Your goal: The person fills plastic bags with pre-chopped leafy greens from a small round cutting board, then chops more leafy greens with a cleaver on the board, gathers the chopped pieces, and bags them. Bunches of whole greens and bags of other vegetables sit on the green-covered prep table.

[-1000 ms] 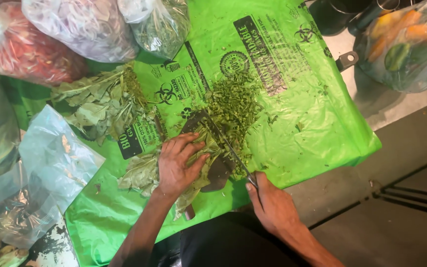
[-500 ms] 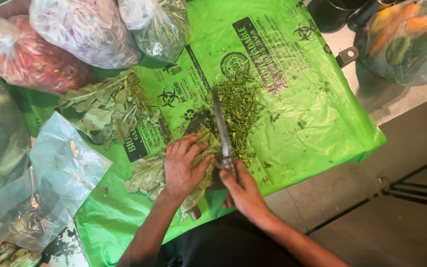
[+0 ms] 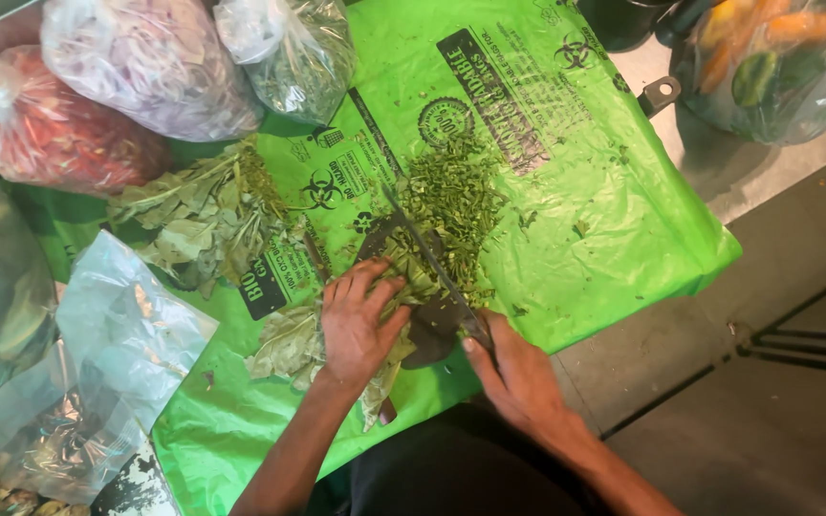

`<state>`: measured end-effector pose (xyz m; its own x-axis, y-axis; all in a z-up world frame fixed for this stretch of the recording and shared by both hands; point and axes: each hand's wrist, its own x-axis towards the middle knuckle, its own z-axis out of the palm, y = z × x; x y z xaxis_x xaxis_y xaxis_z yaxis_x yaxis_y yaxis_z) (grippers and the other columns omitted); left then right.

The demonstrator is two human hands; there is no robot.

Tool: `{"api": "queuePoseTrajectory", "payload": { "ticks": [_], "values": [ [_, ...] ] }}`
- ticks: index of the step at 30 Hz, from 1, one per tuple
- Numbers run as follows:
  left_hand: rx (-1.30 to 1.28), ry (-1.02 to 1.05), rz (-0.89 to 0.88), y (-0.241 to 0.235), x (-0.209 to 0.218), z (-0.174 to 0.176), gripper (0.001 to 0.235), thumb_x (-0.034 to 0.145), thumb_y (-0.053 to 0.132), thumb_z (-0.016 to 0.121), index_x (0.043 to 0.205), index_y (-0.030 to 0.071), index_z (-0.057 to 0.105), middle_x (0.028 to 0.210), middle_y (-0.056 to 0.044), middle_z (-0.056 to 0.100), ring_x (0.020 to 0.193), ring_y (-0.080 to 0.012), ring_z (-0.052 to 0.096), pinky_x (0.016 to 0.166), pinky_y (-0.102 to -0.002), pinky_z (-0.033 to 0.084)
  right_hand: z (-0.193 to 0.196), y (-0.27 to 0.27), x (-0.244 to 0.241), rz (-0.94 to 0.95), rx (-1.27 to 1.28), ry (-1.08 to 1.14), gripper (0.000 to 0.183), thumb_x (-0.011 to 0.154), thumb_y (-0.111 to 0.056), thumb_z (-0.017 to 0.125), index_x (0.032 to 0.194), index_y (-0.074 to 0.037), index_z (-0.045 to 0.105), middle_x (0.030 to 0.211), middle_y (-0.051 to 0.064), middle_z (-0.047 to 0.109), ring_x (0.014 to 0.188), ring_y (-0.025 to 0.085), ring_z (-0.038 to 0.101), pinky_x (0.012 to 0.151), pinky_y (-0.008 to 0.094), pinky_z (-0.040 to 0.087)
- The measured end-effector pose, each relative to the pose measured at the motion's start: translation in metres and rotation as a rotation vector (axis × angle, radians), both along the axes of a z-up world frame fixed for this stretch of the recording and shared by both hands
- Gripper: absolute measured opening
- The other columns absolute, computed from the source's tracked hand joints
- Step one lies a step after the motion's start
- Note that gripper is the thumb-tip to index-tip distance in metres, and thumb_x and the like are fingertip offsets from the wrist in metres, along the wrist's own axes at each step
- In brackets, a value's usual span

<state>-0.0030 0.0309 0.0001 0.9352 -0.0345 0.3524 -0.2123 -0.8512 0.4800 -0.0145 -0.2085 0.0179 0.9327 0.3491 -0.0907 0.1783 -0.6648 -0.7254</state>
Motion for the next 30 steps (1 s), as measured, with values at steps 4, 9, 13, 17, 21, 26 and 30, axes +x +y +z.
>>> {"api": "queuePoseTrajectory", "payload": {
  "ticks": [4, 9, 13, 17, 21, 26, 30],
  "values": [
    [-0.009, -0.004, -0.003, 0.000, -0.001, 0.000, 0.039, 0.073, 0.021, 0.083, 0.109, 0.014, 0.072, 0.127, -0.008, 0.064, 0.125, -0.0311, 0.058, 0.102, -0.049, 0.043, -0.001, -0.002, -0.002, 0.021, -0.063, 0.035, 0.041, 0.099, -0.034, 0.055, 0.128, -0.005, 0.054, 0.100, 0.024, 0.071, 0.084, 0.047, 0.069, 0.070, 0.055, 0.054],
    [-0.028, 0.000, -0.006, 0.000, -0.002, 0.001, 0.039, 0.073, 0.020, 0.082, 0.110, 0.014, 0.072, 0.129, -0.007, 0.065, 0.127, -0.0300, 0.058, 0.103, -0.048, 0.042, -0.002, 0.009, -0.002, 0.010, -0.222, 0.094, 0.034, 0.099, -0.034, 0.055, 0.120, -0.008, 0.053, 0.096, 0.019, 0.072, 0.080, 0.043, 0.070, 0.070, 0.055, 0.054],
    [-0.018, 0.011, -0.015, -0.001, -0.002, 0.002, 0.039, 0.074, 0.020, 0.082, 0.111, 0.014, 0.071, 0.130, -0.007, 0.064, 0.128, -0.0295, 0.057, 0.104, -0.049, 0.041, 0.000, 0.021, 0.007, 0.054, -0.245, -0.007, 0.028, 0.100, -0.030, 0.054, 0.111, -0.005, 0.050, 0.095, 0.020, 0.070, 0.069, 0.044, 0.068, 0.060, 0.055, 0.053],
    [0.036, -0.004, -0.036, -0.002, -0.005, 0.001, 0.041, 0.075, 0.020, 0.081, 0.114, 0.014, 0.071, 0.132, -0.007, 0.063, 0.129, -0.0303, 0.055, 0.104, -0.051, 0.040, -0.019, -0.001, -0.005, 0.118, -0.383, -0.007, 0.025, 0.103, -0.032, 0.052, 0.102, -0.007, 0.048, 0.083, 0.019, 0.067, 0.061, 0.041, 0.067, 0.054, 0.053, 0.052],
    [0.046, -0.002, -0.014, -0.004, -0.007, 0.002, 0.041, 0.076, 0.019, 0.080, 0.115, 0.014, 0.070, 0.134, -0.007, 0.062, 0.130, -0.0308, 0.054, 0.104, -0.052, 0.040, -0.018, -0.016, -0.015, 0.117, -0.419, 0.050, 0.026, 0.102, -0.032, 0.053, 0.098, -0.006, 0.046, 0.085, 0.020, 0.068, 0.063, 0.042, 0.068, 0.055, 0.053, 0.054],
    [0.050, -0.019, -0.017, -0.004, -0.004, 0.003, 0.040, 0.076, 0.020, 0.079, 0.115, 0.014, 0.070, 0.133, -0.008, 0.062, 0.130, -0.0303, 0.054, 0.105, -0.052, 0.040, -0.021, -0.019, -0.009, 0.105, -0.314, -0.026, 0.028, 0.101, -0.032, 0.053, 0.099, -0.005, 0.047, 0.083, 0.021, 0.069, 0.066, 0.044, 0.068, 0.057, 0.056, 0.053],
    [0.058, -0.017, -0.014, -0.008, -0.007, 0.002, 0.041, 0.078, 0.023, 0.080, 0.116, 0.012, 0.069, 0.135, -0.010, 0.060, 0.131, -0.0320, 0.052, 0.107, -0.053, 0.038, -0.019, -0.007, 0.005, 0.119, -0.370, 0.063, 0.032, 0.103, -0.036, 0.050, 0.099, -0.005, 0.046, 0.084, 0.022, 0.068, 0.066, 0.044, 0.068, 0.060, 0.056, 0.053]
  ]
}}
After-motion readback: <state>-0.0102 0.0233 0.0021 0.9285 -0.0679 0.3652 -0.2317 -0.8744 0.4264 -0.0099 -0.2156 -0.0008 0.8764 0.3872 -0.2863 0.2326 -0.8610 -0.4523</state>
